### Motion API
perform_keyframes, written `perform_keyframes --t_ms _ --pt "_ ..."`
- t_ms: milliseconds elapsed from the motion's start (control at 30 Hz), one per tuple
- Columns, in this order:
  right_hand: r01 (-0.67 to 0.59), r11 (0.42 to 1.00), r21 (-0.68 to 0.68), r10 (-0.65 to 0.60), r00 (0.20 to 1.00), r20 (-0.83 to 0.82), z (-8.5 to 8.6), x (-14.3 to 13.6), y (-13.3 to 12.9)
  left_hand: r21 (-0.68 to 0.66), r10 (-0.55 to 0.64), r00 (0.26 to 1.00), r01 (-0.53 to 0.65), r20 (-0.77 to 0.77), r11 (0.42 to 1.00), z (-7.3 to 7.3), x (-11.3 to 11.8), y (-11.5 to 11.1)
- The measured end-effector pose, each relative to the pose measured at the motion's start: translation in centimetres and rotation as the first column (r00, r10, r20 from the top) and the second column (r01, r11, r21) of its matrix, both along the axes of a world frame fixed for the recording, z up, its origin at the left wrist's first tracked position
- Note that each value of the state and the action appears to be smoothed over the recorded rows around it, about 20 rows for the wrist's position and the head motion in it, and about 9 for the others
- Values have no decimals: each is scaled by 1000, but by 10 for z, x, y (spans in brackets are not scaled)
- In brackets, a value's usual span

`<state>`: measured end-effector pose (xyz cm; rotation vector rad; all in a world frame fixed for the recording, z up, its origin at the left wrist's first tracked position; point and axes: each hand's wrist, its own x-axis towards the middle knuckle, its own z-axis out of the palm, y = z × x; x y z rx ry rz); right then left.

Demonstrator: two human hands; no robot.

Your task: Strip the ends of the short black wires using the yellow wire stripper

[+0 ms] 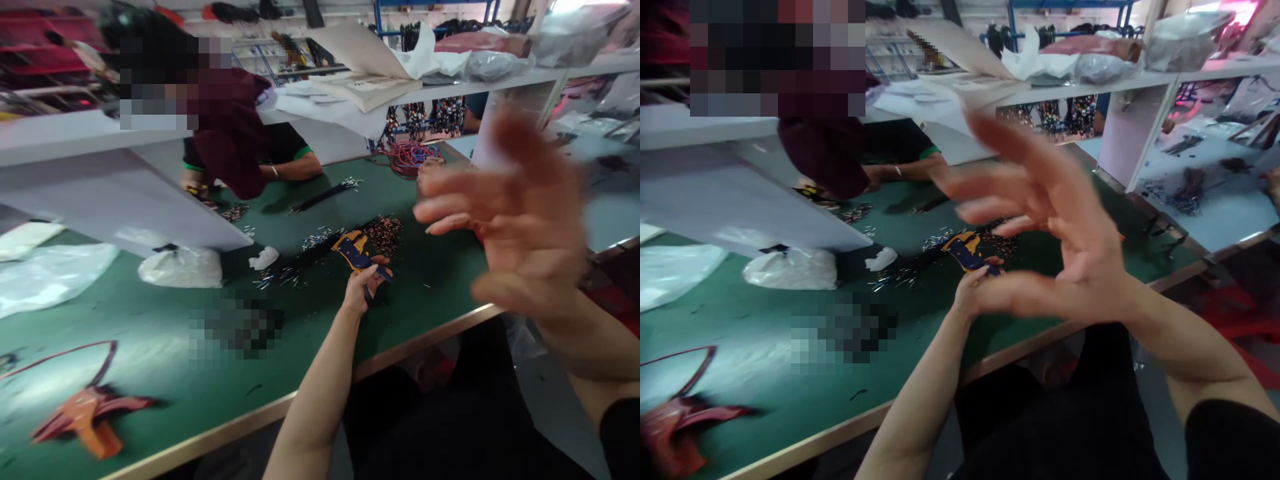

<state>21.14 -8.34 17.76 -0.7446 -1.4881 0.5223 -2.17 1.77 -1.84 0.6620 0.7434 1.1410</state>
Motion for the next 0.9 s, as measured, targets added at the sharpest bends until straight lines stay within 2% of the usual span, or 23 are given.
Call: perform_keyframes --t_ms 33,67,167,233,300,367,433,500,567,633,700,800,900 --pt "-59 997 -44 62 995 81 -15 -4 14 6 -11 1000 11 10 1000 1 0 -1" --pt "-65 994 -93 77 989 129 -35 -6 27 13 -39 999 39 26 999 2 1 -2" --pt "30 978 -206 14 978 208 -110 -1 60 48 -112 990 109 81 993 5 3 -4" --pt "-19 963 -267 96 956 278 -156 -2 70 59 -134 985 128 108 990 4 5 -5" --pt "-88 960 -265 169 938 302 -185 -12 72 58 -140 984 135 106 989 3 6 -5" --pt "-179 956 -233 247 918 311 -196 -27 70 58 -134 988 130 79 990 1 6 -5" --pt "-217 957 -194 262 932 252 -194 -43 72 73 -129 991 126 41 989 0 5 -4" --pt "-157 964 -213 182 978 104 -190 -51 80 102 -119 993 119 -1 988 1 2 -3" --pt "-59 951 -303 26 993 -114 -189 -52 92 124 -108 992 115 -59 986 4 -1 -3" --pt "-30 910 -415 -123 933 -339 -192 -45 106 127 -113 984 130 -135 983 8 -5 -3" --pt "-97 868 -488 -193 838 -510 -197 -36 116 118 -143 968 170 -207 978 11 -7 -4" --pt "-225 830 -511 -185 753 -632 -202 -26 121 116 -194 941 233 -276 965 14 -9 -6" --pt "-284 820 -497 -142 740 -657 -203 -23 118 119 -235 912 289 -337 950 16 -8 -10"
